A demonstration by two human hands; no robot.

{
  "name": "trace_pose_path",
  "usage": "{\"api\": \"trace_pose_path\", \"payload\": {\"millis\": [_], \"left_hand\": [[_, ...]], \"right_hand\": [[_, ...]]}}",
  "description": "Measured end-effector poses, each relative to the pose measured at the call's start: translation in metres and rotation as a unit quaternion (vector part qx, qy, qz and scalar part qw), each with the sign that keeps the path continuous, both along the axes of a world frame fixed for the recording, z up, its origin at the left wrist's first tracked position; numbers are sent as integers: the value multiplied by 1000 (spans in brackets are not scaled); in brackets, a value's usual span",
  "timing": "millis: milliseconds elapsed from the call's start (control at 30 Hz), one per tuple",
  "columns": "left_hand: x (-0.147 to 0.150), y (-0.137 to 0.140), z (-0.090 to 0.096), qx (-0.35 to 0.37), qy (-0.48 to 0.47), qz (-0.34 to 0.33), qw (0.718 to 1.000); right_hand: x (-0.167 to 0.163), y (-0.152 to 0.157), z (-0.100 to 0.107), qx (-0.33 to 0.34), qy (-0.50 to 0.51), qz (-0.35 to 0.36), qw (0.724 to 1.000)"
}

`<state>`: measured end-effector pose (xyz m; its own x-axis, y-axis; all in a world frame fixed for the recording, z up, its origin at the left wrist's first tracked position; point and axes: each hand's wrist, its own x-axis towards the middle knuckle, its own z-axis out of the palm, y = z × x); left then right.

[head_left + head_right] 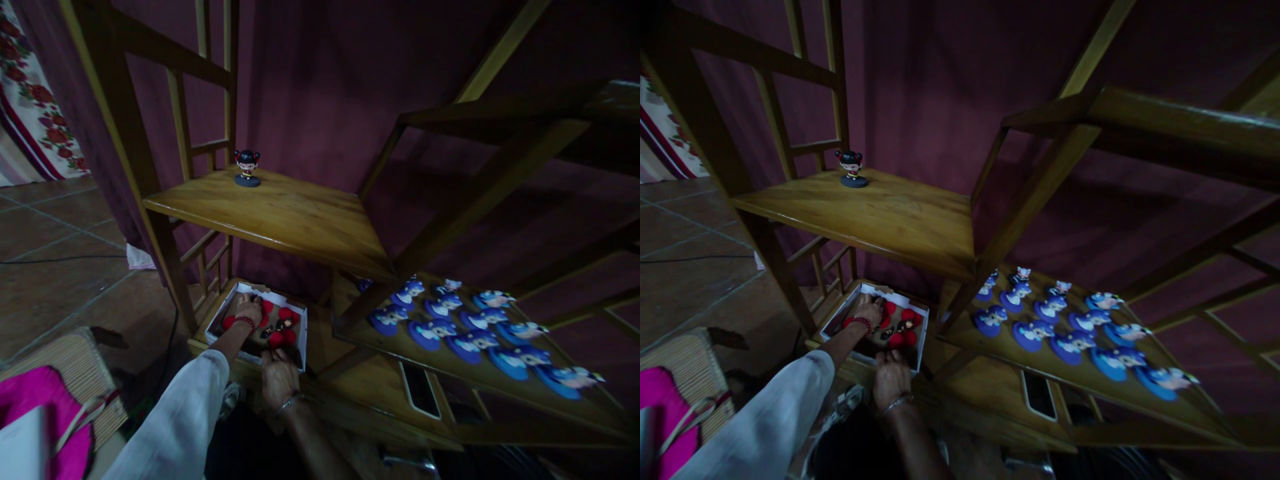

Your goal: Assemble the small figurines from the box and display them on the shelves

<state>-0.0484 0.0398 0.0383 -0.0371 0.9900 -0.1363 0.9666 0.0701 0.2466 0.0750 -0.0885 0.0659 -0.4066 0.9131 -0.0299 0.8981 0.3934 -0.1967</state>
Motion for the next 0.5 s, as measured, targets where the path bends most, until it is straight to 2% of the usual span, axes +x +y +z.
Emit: {"api": "trace_pose_path", "payload": {"millis": [200,500], "left_hand": [[-1,-6,6,14,-10,-25,1000],[-5,-20,9,9,-23,-23,999]], "right_hand": [[0,-1,4,-7,-9,2,1000],[0,-1,3,-9,-22,-1,1000]]}}
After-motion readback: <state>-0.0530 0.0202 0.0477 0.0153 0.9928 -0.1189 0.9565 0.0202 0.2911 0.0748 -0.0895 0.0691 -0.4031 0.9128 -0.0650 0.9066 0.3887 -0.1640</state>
